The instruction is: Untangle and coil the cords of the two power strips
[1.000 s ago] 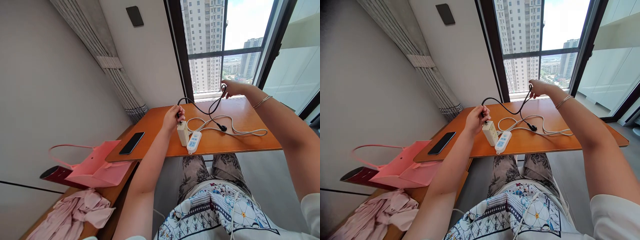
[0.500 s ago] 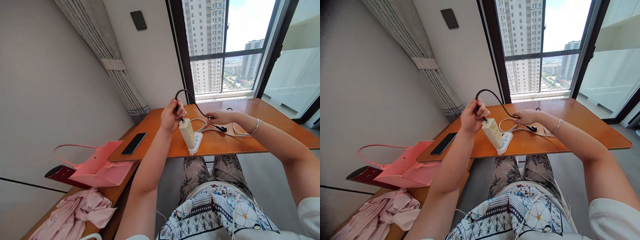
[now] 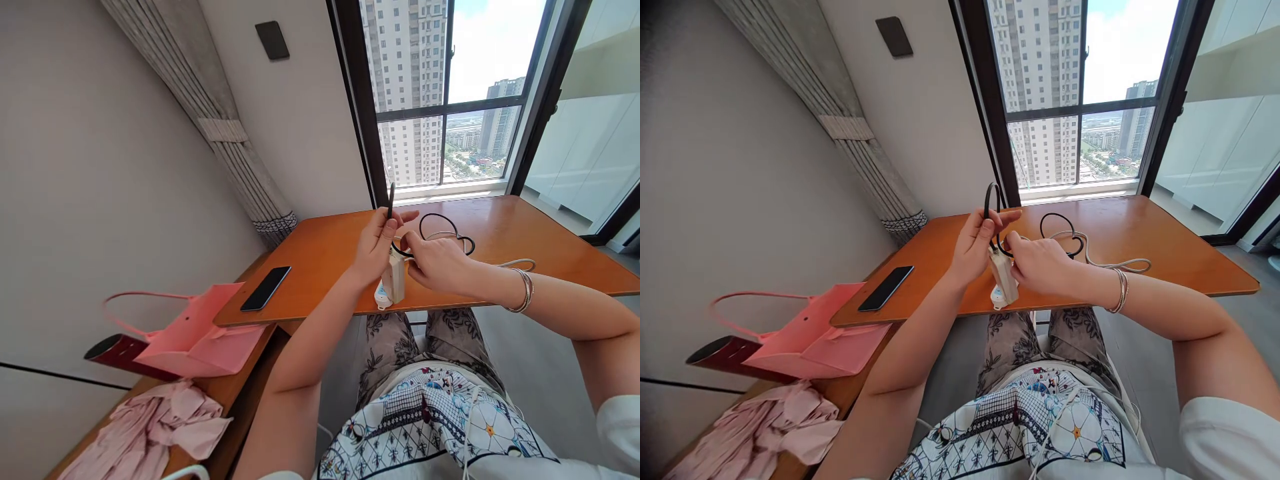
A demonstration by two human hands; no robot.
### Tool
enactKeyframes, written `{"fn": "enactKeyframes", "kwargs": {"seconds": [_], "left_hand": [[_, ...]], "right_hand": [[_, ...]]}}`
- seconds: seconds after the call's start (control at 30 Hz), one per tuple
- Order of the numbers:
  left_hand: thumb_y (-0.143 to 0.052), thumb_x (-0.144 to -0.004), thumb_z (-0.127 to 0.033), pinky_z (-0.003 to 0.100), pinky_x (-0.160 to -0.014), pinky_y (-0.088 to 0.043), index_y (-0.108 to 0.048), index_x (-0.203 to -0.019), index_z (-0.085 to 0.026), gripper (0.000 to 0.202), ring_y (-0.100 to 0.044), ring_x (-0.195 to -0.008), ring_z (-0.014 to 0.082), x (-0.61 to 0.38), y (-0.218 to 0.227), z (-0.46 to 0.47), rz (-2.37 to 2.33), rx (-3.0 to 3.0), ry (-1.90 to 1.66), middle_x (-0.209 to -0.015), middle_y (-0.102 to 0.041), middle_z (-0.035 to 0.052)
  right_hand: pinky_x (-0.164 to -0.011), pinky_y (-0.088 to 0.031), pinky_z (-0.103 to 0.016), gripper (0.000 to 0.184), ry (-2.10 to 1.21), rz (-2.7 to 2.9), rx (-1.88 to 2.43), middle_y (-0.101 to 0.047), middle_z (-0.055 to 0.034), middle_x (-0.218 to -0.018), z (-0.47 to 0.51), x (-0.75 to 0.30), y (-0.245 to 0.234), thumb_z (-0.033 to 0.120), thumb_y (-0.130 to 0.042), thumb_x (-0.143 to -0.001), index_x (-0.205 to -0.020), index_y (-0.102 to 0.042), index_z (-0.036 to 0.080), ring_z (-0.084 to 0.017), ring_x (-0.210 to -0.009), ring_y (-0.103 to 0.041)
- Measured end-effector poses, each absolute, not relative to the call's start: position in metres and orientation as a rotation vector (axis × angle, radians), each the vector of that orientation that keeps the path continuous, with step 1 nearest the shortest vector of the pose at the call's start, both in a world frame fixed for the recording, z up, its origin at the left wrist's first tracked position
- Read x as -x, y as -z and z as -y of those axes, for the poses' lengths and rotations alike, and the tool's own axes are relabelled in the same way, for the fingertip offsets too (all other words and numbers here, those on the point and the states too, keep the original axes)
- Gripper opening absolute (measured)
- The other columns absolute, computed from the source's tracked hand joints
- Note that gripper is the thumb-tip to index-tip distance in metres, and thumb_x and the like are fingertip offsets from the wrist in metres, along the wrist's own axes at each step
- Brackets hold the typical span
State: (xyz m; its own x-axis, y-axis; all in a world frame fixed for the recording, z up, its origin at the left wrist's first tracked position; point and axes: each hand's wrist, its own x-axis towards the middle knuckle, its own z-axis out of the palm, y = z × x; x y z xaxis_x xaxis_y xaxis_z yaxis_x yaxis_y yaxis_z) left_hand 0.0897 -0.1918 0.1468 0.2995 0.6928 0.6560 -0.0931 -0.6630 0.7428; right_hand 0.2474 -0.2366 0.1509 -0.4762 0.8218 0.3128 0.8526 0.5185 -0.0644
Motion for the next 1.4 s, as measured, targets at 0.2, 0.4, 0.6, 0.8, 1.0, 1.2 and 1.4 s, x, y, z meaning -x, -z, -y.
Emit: {"fn": "enactKeyframes", "kwargs": {"seconds": [0.2, 0.4, 0.6, 0.8, 1.0, 1.2, 1.4], "left_hand": [[-0.057, -0.086, -0.070, 0.033, -0.074, -0.052, -0.059, -0.087, -0.021, 0.049, -0.066, -0.084, 0.0210, -0.094, -0.148, 0.196, -0.583, -1.928, -1.412, -0.082, -0.064, 0.0035], [-0.062, -0.081, -0.071, 0.029, -0.056, -0.053, -0.058, -0.084, -0.020, 0.052, -0.064, -0.064, 0.0155, -0.096, -0.148, 0.201, -0.486, -1.806, -1.165, -0.081, -0.063, 0.0025], [-0.066, -0.077, -0.072, 0.024, -0.043, -0.046, -0.053, -0.080, -0.019, 0.055, -0.060, -0.054, 0.0119, -0.096, -0.151, 0.204, -0.477, -1.671, -1.169, -0.074, -0.062, 0.0013], [-0.070, -0.075, -0.069, 0.021, -0.037, -0.034, -0.054, -0.081, -0.018, 0.054, -0.046, -0.043, 0.0050, -0.100, -0.149, 0.201, -0.473, -1.632, -1.051, -0.070, -0.062, -0.0009], [-0.072, -0.074, -0.066, 0.021, -0.037, -0.032, -0.058, -0.079, -0.017, 0.051, -0.044, -0.046, 0.0059, -0.105, -0.144, 0.201, -0.498, -1.585, -0.998, -0.068, -0.059, -0.0001], [-0.074, -0.073, -0.061, 0.021, -0.037, -0.017, -0.060, -0.082, -0.017, 0.047, -0.033, -0.040, 0.0021, -0.098, -0.147, 0.199, -0.529, -1.488, -0.992, -0.076, -0.067, 0.0033], [-0.071, -0.075, -0.057, 0.022, -0.038, -0.012, -0.063, -0.084, -0.017, 0.043, -0.023, -0.036, -0.0002, -0.091, -0.146, 0.194, -0.505, -1.445, -1.015, -0.083, -0.071, 0.0057]], "right_hand": [[-0.063, -0.037, -0.031, 0.032, 0.141, 2.249, 1.130, -0.074, -0.0111, -0.101, 0.247, -0.259, -0.171, 0.028, -0.050, -0.091, -0.121, -0.050, 0.019, -0.024, -0.078, -0.067], [-0.059, -0.034, -0.031, 0.039, 0.346, 2.179, 1.177, -0.073, -0.0077, -0.079, 0.239, -0.270, -0.181, 0.057, -0.059, -0.090, -0.112, -0.060, 0.025, -0.025, -0.072, -0.064], [-0.059, -0.033, -0.032, 0.071, 0.455, 2.181, 1.299, -0.072, -0.0103, -0.082, 0.235, -0.272, -0.186, 0.069, -0.055, -0.089, -0.142, -0.047, 0.021, -0.026, -0.072, -0.065], [-0.060, -0.035, -0.035, 0.085, 0.504, 2.240, 1.321, -0.068, -0.0170, -0.111, 0.240, -0.267, -0.186, 0.065, -0.058, -0.087, -0.155, -0.033, 0.021, -0.027, -0.076, -0.063], [-0.058, -0.036, -0.035, 0.080, 0.494, 2.297, 1.312, -0.058, -0.0208, -0.125, 0.246, -0.267, -0.189, 0.064, -0.064, -0.082, -0.146, -0.045, 0.021, -0.027, -0.080, -0.060], [-0.061, -0.036, -0.030, 0.053, 0.345, 2.395, 1.102, -0.061, -0.0135, -0.121, 0.231, -0.287, -0.200, 0.060, -0.063, -0.085, -0.124, -0.062, 0.024, -0.023, -0.081, -0.061], [-0.065, -0.037, -0.028, 0.041, 0.005, 2.451, 0.952, -0.071, -0.0053, -0.090, 0.212, -0.308, -0.208, 0.056, -0.059, -0.089, -0.108, -0.069, 0.021, -0.017, -0.076, -0.061]]}}
